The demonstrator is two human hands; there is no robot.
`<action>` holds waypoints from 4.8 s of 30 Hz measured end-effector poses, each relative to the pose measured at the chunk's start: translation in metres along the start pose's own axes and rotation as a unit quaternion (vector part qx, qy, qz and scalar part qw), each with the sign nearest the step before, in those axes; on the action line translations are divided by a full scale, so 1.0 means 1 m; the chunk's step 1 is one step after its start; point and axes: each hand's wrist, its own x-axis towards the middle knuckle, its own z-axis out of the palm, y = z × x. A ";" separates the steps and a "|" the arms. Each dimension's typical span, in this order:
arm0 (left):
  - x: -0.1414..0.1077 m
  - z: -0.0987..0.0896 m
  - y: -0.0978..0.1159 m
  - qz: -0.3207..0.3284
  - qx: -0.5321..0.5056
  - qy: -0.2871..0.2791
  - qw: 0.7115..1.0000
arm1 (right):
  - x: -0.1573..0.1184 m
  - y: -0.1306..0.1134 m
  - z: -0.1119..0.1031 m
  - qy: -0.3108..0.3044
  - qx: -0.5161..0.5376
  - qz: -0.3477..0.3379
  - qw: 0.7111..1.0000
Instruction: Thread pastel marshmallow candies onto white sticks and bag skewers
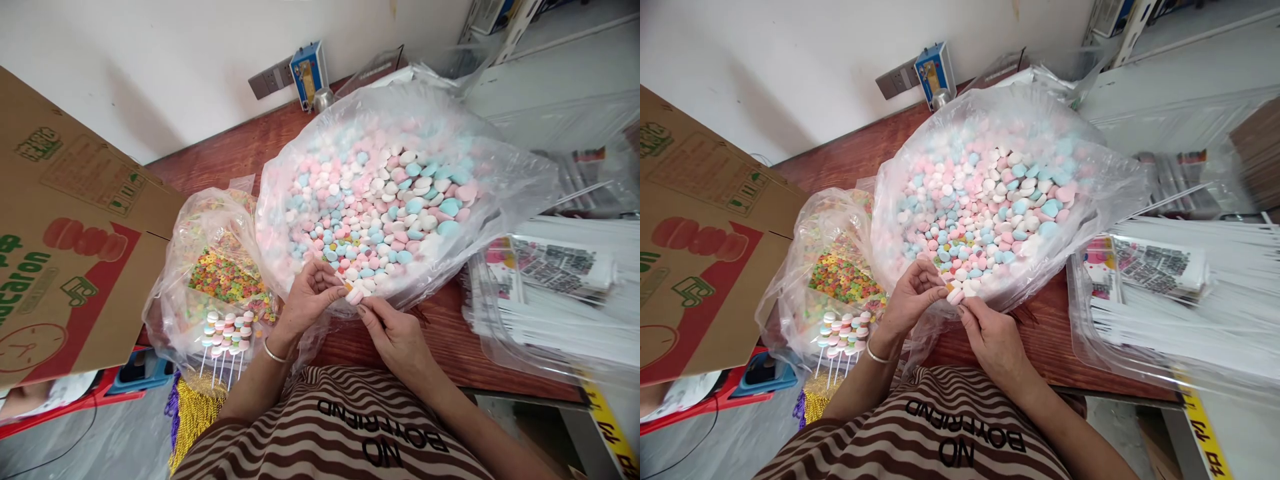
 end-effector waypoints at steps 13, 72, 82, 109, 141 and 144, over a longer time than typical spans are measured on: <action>0.006 -0.007 0.003 -0.041 0.051 -0.068 0.996 | 0.004 0.004 0.004 0.006 -0.106 -0.038 0.994; 0.034 -0.005 -0.002 -0.016 0.027 0.010 0.999 | 0.003 -0.003 -0.010 -0.010 -0.043 0.008 0.999; 0.030 0.001 -0.005 0.008 0.052 0.011 0.999 | 0.006 -0.007 -0.008 -0.012 -0.026 0.028 0.999; 0.016 0.006 -0.017 0.215 0.232 -0.042 0.948 | 0.020 0.003 0.011 0.097 -0.039 -0.023 0.994; 0.031 -0.066 0.027 0.227 0.743 -0.069 0.626 | 0.015 0.011 -0.015 0.083 0.009 0.002 0.996; 0.035 -0.068 0.017 0.233 0.701 -0.108 0.665 | 0.012 0.008 -0.015 0.064 0.012 0.004 0.998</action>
